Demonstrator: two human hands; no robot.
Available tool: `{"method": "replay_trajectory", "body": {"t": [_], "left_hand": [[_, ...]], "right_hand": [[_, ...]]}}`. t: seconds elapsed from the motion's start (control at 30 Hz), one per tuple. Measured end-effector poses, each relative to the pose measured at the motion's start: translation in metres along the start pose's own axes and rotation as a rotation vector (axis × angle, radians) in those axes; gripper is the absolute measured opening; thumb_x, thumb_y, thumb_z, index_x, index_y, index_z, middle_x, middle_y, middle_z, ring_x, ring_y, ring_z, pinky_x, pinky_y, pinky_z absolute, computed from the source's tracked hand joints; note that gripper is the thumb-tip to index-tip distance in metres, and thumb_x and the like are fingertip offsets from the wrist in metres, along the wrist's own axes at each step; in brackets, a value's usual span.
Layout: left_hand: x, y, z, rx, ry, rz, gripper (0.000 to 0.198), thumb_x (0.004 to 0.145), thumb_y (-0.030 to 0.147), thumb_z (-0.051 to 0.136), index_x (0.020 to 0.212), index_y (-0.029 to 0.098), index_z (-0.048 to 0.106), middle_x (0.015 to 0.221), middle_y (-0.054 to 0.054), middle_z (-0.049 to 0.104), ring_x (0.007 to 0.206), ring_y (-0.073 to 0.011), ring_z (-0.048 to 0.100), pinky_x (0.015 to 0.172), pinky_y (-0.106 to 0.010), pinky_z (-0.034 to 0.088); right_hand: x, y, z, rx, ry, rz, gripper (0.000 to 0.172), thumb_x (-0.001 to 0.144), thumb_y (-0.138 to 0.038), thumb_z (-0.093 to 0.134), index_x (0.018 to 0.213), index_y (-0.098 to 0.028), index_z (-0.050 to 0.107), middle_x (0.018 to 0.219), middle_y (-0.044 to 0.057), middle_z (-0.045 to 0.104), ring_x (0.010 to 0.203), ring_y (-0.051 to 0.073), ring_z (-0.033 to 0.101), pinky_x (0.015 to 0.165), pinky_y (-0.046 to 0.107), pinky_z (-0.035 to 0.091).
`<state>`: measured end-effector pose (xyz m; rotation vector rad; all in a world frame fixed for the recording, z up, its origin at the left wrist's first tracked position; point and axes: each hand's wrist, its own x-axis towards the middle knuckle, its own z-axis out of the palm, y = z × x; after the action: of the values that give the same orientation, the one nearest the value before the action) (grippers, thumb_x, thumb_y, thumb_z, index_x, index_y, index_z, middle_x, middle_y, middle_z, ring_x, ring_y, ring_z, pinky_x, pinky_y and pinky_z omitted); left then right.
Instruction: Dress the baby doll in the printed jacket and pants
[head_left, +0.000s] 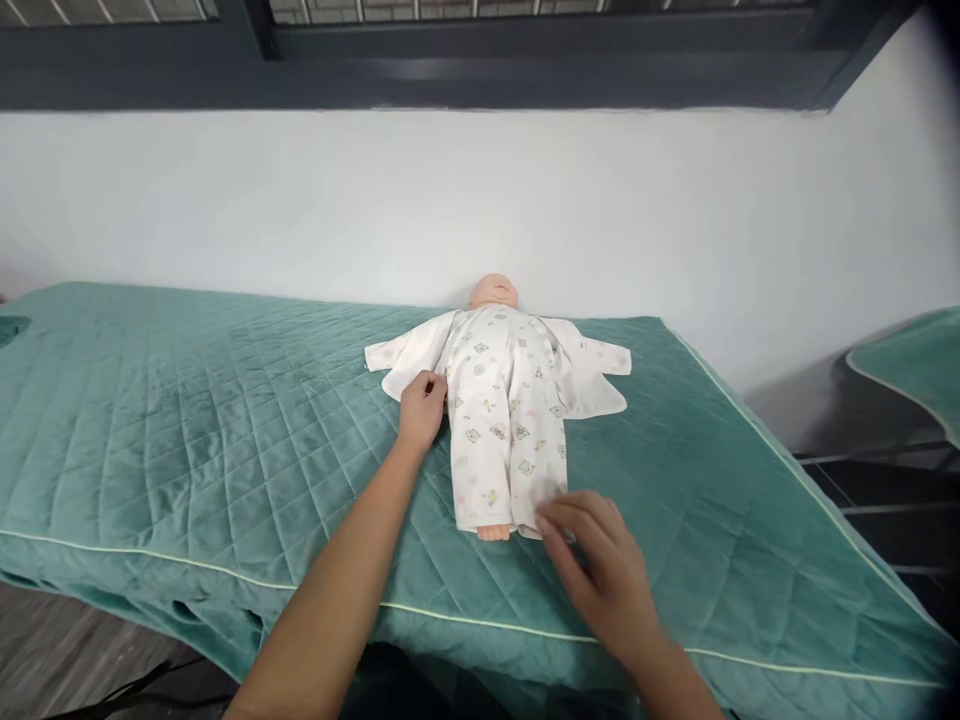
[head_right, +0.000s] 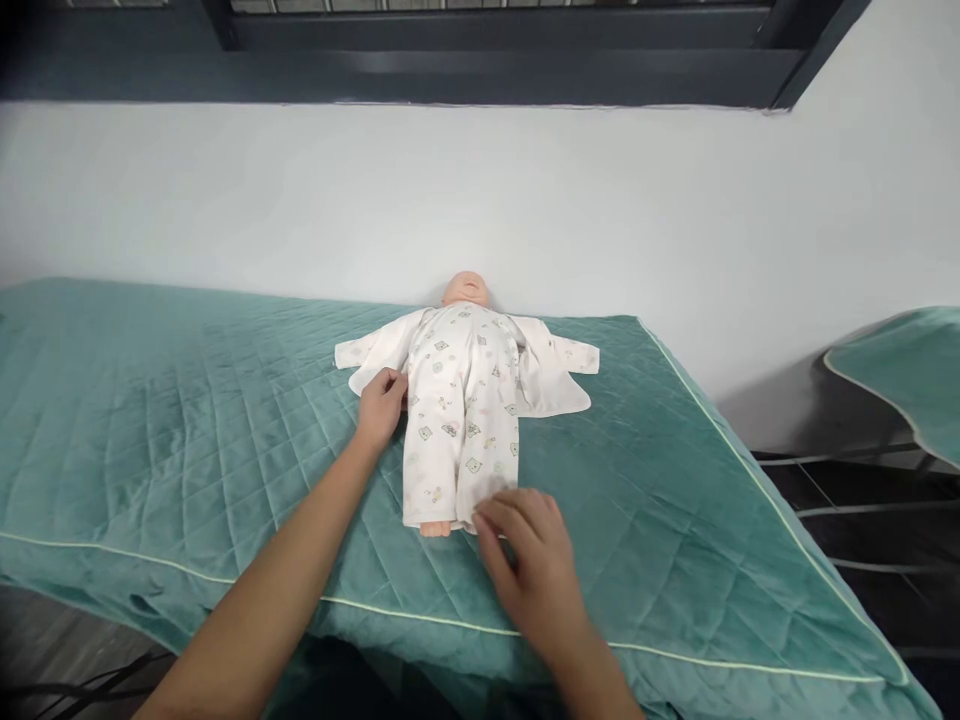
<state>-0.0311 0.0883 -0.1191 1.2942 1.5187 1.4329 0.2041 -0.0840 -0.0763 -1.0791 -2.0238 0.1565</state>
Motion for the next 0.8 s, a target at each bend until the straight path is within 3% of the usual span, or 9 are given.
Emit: {"method": "replay_trajectory", "body": {"t": [0.17, 0.23, 0.33, 0.47, 0.6, 0.8], "left_hand": [[0.001, -0.001, 0.001, 0.404, -0.010, 0.172, 0.014, 0.089, 0.020, 0.050, 0.084, 0.020, 0.064, 0.091, -0.006, 0.068, 0.089, -0.0220, 0.059, 0.084, -0.035, 0.047], [0.000, -0.001, 0.000, 0.577, -0.077, 0.259, 0.017, 0.087, 0.015, 0.051, 0.087, 0.018, 0.068, 0.097, -0.010, 0.068, 0.098, -0.0254, 0.058, 0.091, -0.039, 0.047], [-0.006, 0.000, -0.004, 0.736, -0.205, 0.362, 0.023, 0.088, 0.014, 0.051, 0.090, 0.018, 0.073, 0.109, -0.012, 0.069, 0.109, -0.0287, 0.057, 0.098, -0.043, 0.046], [-0.018, 0.005, -0.011, 0.823, -0.379, 0.453, 0.025, 0.090, 0.020, 0.052, 0.095, 0.021, 0.077, 0.121, -0.013, 0.068, 0.124, -0.0330, 0.052, 0.104, -0.050, 0.043], [-0.024, 0.009, -0.012, 0.769, -0.554, 0.554, 0.024, 0.088, 0.024, 0.058, 0.105, 0.025, 0.076, 0.121, -0.011, 0.072, 0.132, -0.0315, 0.050, 0.122, -0.053, 0.026], [-0.017, 0.014, 0.001, 0.514, -0.556, 0.602, 0.020, 0.084, 0.024, 0.064, 0.101, 0.023, 0.075, 0.126, -0.012, 0.070, 0.141, -0.0322, 0.046, 0.126, -0.051, 0.019]], "right_hand": [[0.061, 0.064, 0.007, -0.004, 0.144, 0.248, 0.008, 0.097, -0.023, 0.055, 0.093, -0.021, 0.062, 0.087, 0.003, 0.064, 0.081, 0.018, 0.061, 0.075, 0.031, 0.047], [0.085, 0.096, 0.018, -0.064, 0.015, 0.299, 0.014, 0.095, -0.018, 0.050, 0.096, -0.019, 0.064, 0.099, 0.008, 0.065, 0.086, 0.020, 0.060, 0.077, 0.033, 0.048], [0.104, 0.126, 0.031, -0.247, -0.226, 0.275, 0.021, 0.092, -0.015, 0.046, 0.088, -0.017, 0.066, 0.097, 0.012, 0.064, 0.090, 0.024, 0.056, 0.082, 0.036, 0.046], [0.099, 0.130, 0.036, -0.416, -0.303, 0.180, 0.027, 0.096, -0.022, 0.046, 0.105, -0.015, 0.070, 0.109, 0.016, 0.063, 0.100, 0.029, 0.054, 0.086, 0.041, 0.044], [0.086, 0.134, 0.036, -0.332, -0.345, 0.053, 0.033, 0.098, -0.029, 0.046, 0.119, -0.016, 0.069, 0.120, 0.017, 0.062, 0.109, 0.031, 0.055, 0.093, 0.045, 0.045], [0.084, 0.143, 0.044, -0.230, -0.336, 0.029, 0.049, 0.099, -0.038, 0.049, 0.140, -0.013, 0.058, 0.136, 0.019, 0.061, 0.124, 0.035, 0.054, 0.103, 0.051, 0.045]]}}
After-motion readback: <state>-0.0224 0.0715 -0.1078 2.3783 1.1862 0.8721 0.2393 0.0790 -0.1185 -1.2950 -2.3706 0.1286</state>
